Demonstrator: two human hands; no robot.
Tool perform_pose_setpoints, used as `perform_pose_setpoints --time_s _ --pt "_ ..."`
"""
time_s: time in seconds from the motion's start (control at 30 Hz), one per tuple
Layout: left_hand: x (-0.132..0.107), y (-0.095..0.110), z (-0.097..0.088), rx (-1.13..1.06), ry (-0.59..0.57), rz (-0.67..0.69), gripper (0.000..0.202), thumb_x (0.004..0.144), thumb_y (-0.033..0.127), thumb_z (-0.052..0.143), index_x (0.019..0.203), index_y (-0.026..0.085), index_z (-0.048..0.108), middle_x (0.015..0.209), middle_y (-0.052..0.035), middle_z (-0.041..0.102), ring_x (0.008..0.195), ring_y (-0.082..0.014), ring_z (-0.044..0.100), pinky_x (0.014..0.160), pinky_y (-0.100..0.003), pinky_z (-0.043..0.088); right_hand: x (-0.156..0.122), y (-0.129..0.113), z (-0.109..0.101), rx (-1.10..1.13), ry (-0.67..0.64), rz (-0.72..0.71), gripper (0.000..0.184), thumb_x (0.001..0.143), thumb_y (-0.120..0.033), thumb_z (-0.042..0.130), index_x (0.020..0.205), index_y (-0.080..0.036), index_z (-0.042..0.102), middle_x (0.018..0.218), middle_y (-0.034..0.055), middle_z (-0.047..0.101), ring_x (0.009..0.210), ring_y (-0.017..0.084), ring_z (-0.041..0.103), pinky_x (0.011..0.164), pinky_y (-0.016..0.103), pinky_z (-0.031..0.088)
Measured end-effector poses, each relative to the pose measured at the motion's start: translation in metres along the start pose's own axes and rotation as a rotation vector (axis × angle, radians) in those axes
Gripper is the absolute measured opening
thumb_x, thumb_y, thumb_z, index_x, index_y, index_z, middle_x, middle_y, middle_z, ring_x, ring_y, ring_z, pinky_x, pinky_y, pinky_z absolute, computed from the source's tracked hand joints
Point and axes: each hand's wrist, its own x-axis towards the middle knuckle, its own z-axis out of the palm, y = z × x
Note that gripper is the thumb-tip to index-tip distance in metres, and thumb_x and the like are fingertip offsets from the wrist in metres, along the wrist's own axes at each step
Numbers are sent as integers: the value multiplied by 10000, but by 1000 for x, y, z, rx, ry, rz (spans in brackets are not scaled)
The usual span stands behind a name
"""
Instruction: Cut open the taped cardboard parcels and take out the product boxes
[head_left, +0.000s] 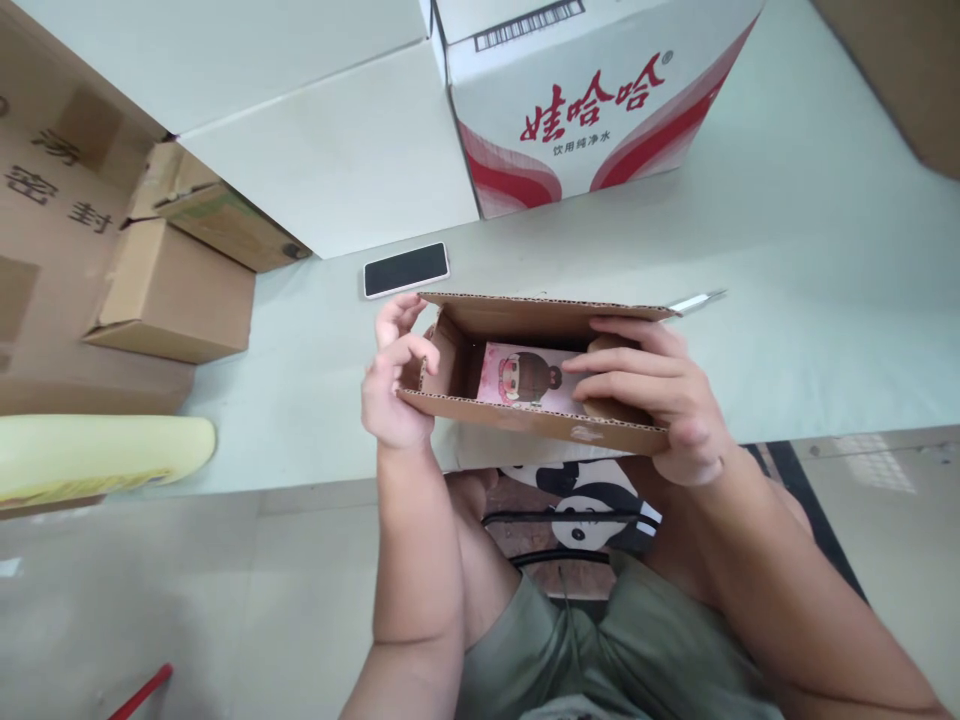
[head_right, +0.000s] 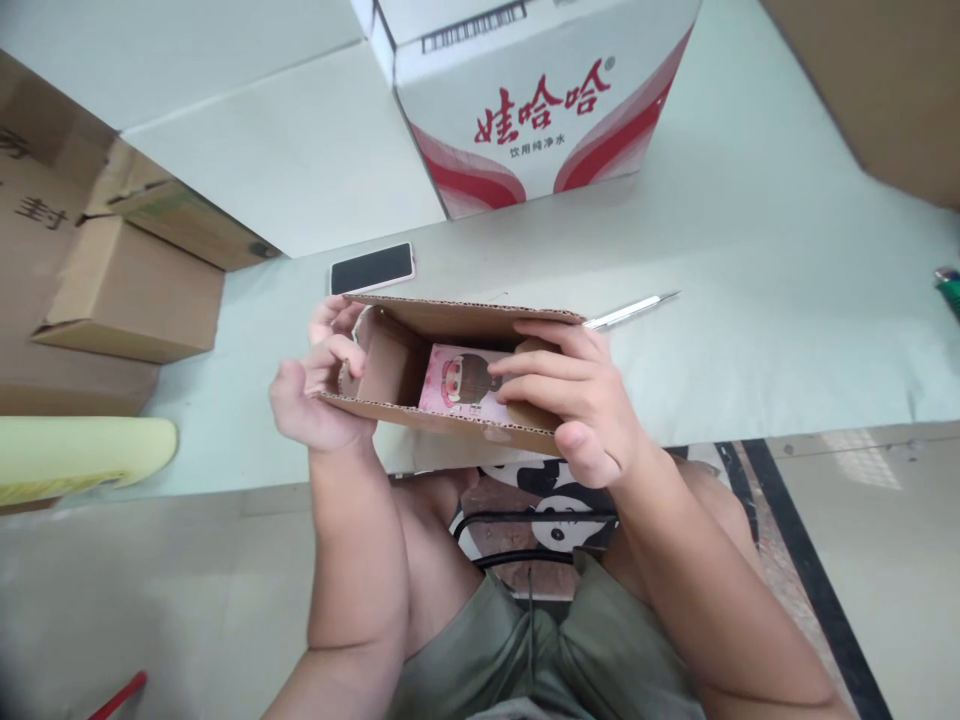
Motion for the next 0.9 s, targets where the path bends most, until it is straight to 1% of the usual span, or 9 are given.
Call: perform_pose_setpoints --time_s 0.07,0.2,0.23,0.27,0.4,0.53,0.73,0.83,0.9 --pt "0 -2 -1 58 20 23 660 870 795 418 552 220 368 1355 -105 624 1393 -363 582 1213 -545 512 0 -2 3 10 76 -14 640 1051 -667 232 879 -278 710 999 25 780 1135 277 713 1094 504 528" --pt "-2 5 -10 181 -69 59 511 874 629 500 570 227 414 1285 -111 628 1305 -351 623 1193 -552 521 -2 -17 1 -91 513 4 596 1071 -580 305 644 -228 526 764 51 654 1032 264 702 972 463 551" --pt "-3 10 -13 202 -125 59 468 850 587 551 573 228 434 1297 -111 619 1308 -359 616 1186 -558 524 0 -22 -2 -132 544 44 584 1072 -548 333 621 -226 518 730 60 628 1020 273 700 932 461 551" --pt "-5 15 -17 225 -182 59 426 826 547 592 579 230 452 1327 -111 605 1325 -368 601 1180 -565 526 2 -28 -5 -172 492 98 567 1068 -531 364 620 -230 537 722 68 619 1012 285 700 895 462 552" --pt "-15 41 -32 329 -406 3 258 805 407 640 665 226 519 1515 -113 481 1471 -381 489 1214 -565 493 30 -54 -9 -324 -79 296 411 1004 -567 520 824 -248 705 835 99 680 990 333 712 768 447 552" --pt "-23 59 -44 337 -560 -74 179 805 336 632 715 211 541 1596 -115 360 1531 -351 436 1271 -544 436 58 -82 -5 -553 -465 315 385 1010 -550 514 1029 -241 742 851 106 726 932 322 730 709 386 515" --pt "-30 67 -53 298 -634 -80 194 836 335 671 735 201 573 1606 -100 333 1508 -355 476 1232 -543 487 78 -126 -7 -1008 -946 388 446 1057 -474 392 1168 -195 722 775 115 732 745 274 719 651 321 434" --pt "-34 72 -53 312 -613 -71 177 838 291 660 723 199 563 1602 -97 354 1444 -358 545 1182 -541 525 92 -131 5 -1195 -1234 468 520 1073 -429 299 1224 -146 709 851 162 757 774 307 739 635 336 427" --pt "-36 74 -52 336 -607 -86 183 851 277 644 721 201 540 1581 -102 393 1400 -354 583 1153 -545 539 101 -125 16 -1233 -1385 534 619 1073 -515 281 1379 -120 646 915 191 771 852 354 756 661 372 467"
